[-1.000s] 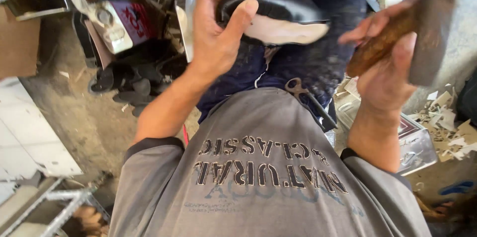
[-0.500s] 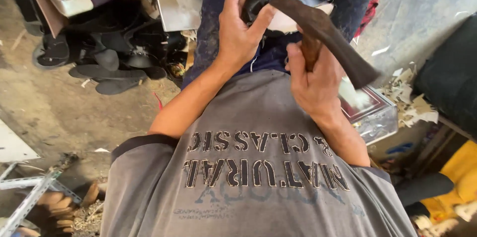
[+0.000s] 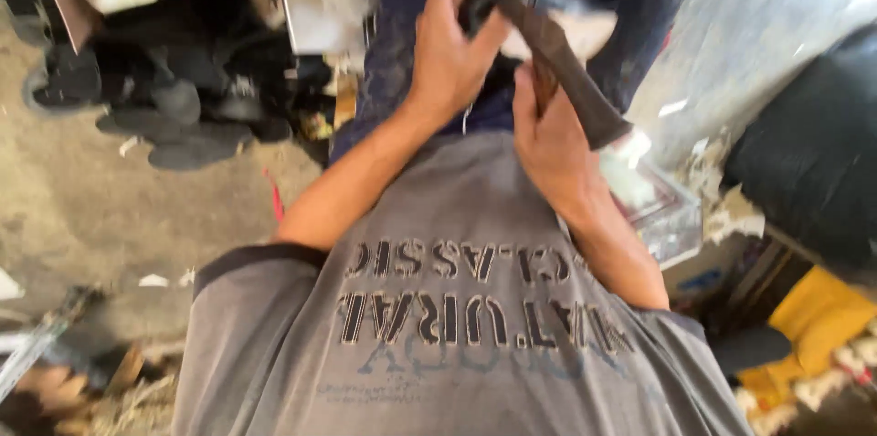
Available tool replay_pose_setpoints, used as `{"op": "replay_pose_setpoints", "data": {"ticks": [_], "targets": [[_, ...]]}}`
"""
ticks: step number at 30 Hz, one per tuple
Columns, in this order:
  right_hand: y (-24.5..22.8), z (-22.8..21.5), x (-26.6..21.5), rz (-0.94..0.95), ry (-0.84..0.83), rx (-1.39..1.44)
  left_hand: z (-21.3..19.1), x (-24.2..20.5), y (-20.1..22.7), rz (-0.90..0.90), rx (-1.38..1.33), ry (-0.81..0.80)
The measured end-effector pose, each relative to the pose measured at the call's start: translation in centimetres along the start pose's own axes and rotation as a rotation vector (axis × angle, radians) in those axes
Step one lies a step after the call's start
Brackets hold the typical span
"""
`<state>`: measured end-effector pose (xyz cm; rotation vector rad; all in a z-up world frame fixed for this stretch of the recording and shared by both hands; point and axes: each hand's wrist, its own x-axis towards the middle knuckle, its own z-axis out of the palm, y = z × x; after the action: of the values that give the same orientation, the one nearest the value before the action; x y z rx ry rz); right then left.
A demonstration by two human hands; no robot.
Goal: A person is lasting a leather shoe by pulling the upper over a wooden last using pincers and a hammer.
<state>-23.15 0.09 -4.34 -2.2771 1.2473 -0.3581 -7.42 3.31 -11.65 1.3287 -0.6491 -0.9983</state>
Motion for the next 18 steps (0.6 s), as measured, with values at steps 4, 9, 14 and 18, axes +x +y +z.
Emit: {"op": "replay_pose_setpoints", "data": {"ticks": [4, 9, 14, 18], "targets": [[-0.7, -0.6, -0.7, 0.033, 0.139, 0.225, 0.2, 0.2, 0.3, -0.064, -0.036, 0.036], [-3.2, -1.0, 2.0, 0.105, -0.159, 0.092, 0.0, 0.2, 0.4, 0.019, -0.045, 0.004], [-2.9, 0.0, -0.1, 0.084, 0.21, 0.467, -0.4, -0.3, -0.6, -0.041, 0.022, 0.029], [-2.2, -0.3, 1.3, 0.117, 0.032, 0.116, -0.6, 0.9, -0.4, 0.041, 0.004, -0.045]]}}
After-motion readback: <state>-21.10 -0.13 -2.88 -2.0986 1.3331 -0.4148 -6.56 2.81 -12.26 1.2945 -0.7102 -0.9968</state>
